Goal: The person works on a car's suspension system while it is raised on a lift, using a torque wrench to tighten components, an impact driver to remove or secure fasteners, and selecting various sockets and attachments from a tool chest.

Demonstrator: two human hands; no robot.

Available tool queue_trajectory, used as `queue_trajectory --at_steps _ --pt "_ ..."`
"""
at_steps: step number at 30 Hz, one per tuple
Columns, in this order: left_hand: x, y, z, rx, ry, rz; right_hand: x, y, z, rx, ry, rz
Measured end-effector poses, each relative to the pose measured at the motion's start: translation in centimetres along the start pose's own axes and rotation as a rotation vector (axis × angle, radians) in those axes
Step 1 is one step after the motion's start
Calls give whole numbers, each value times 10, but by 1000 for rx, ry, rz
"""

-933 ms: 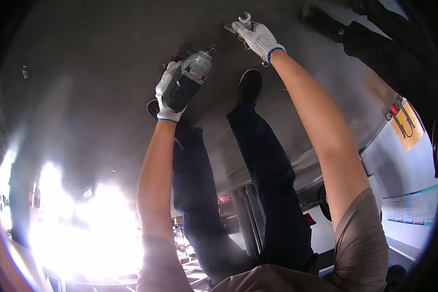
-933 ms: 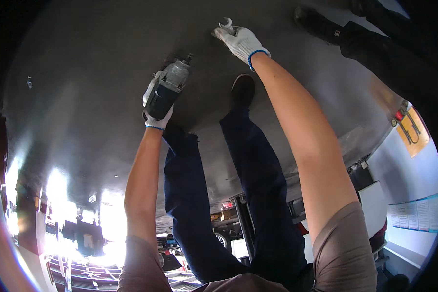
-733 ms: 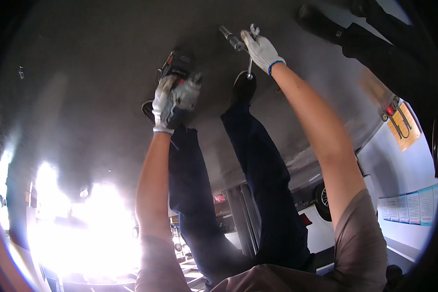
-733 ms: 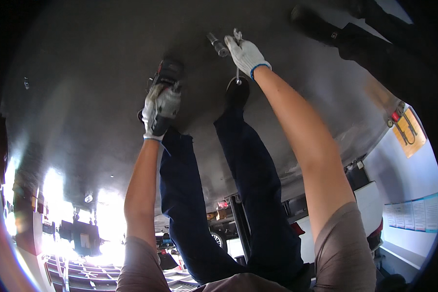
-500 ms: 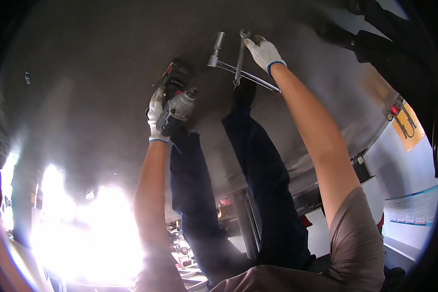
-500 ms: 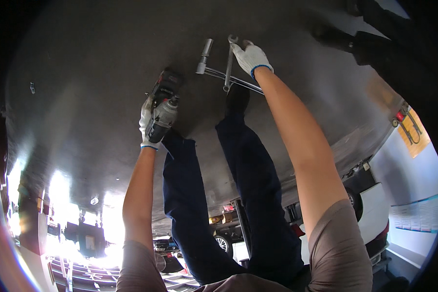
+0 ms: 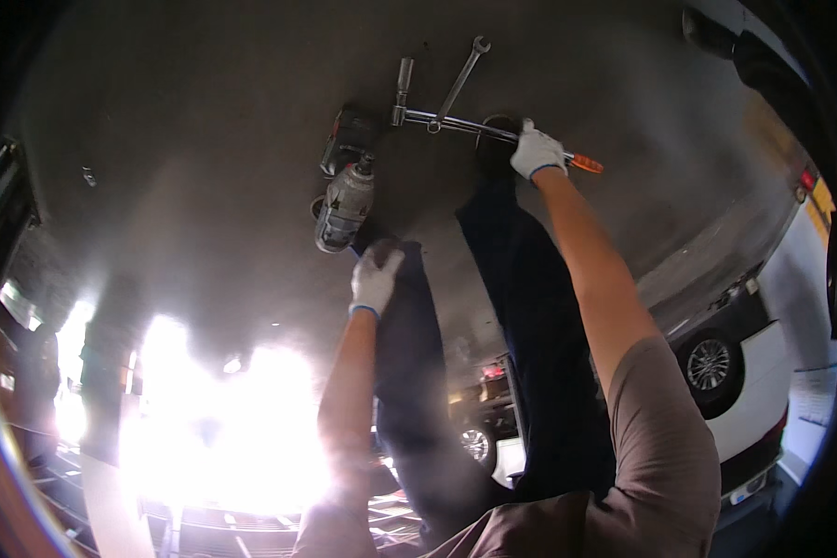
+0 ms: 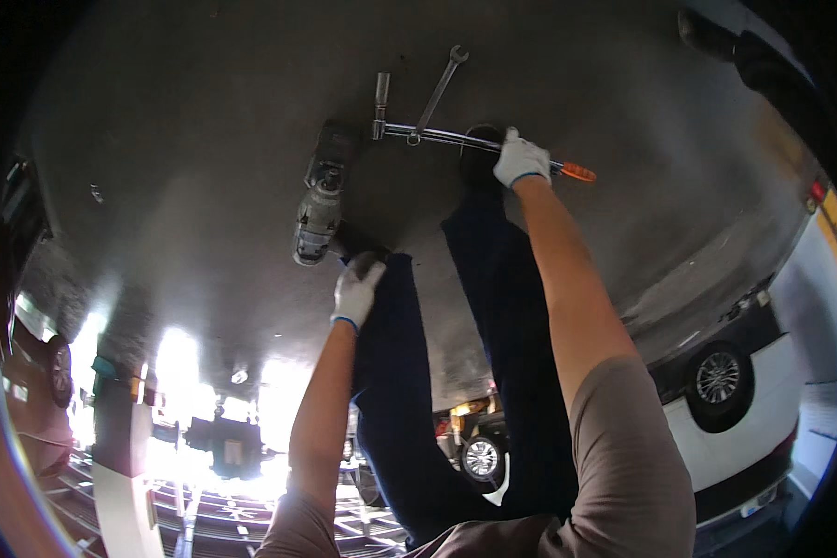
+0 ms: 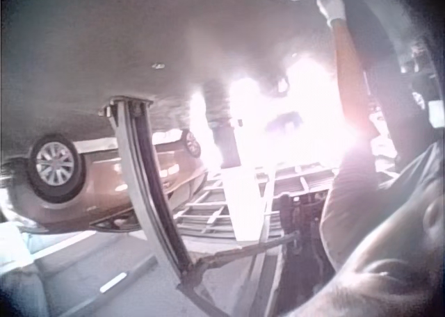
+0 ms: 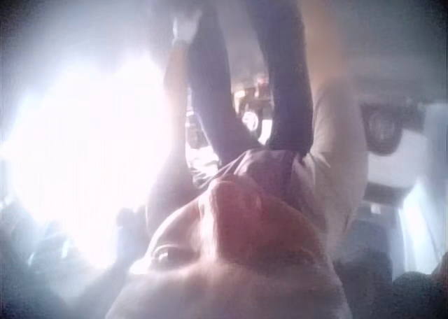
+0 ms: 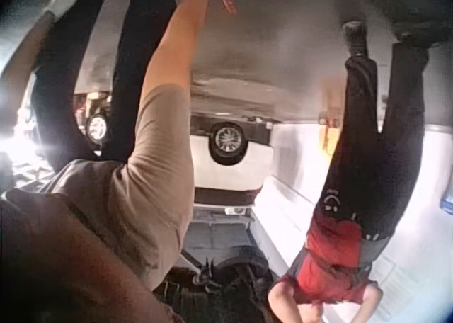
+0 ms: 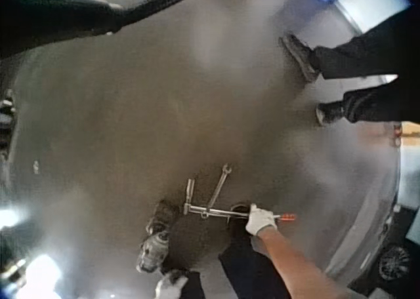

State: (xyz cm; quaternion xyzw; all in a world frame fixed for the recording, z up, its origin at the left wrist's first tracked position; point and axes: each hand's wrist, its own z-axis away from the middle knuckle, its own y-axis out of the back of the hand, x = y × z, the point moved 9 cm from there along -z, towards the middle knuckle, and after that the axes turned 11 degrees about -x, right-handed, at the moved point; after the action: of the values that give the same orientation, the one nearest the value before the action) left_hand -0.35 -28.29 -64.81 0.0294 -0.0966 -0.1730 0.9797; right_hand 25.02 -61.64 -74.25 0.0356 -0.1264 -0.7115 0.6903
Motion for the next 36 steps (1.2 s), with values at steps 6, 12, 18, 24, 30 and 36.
queue_trajectory --at_steps 6,12,18,24,30,36 --pt "33 -36 89 -164 -24 -17 62 -29 109 -254 48 -141" --pt "68 -36 180 -214 -70 -92 107 -32 256 -450 109 -322" --pt "194 25 276 -133 -180 320 76 31 444 -835 347 -708" --pt "399 60 388 -518 -436 1031 81 106 621 -609 721 -799" --pt "511 100 559 -315 -784 752 69 96 644 -391 1007 -767" --pt "632 106 753 61 -1100 499 84 188 642 -245 1253 -1038"
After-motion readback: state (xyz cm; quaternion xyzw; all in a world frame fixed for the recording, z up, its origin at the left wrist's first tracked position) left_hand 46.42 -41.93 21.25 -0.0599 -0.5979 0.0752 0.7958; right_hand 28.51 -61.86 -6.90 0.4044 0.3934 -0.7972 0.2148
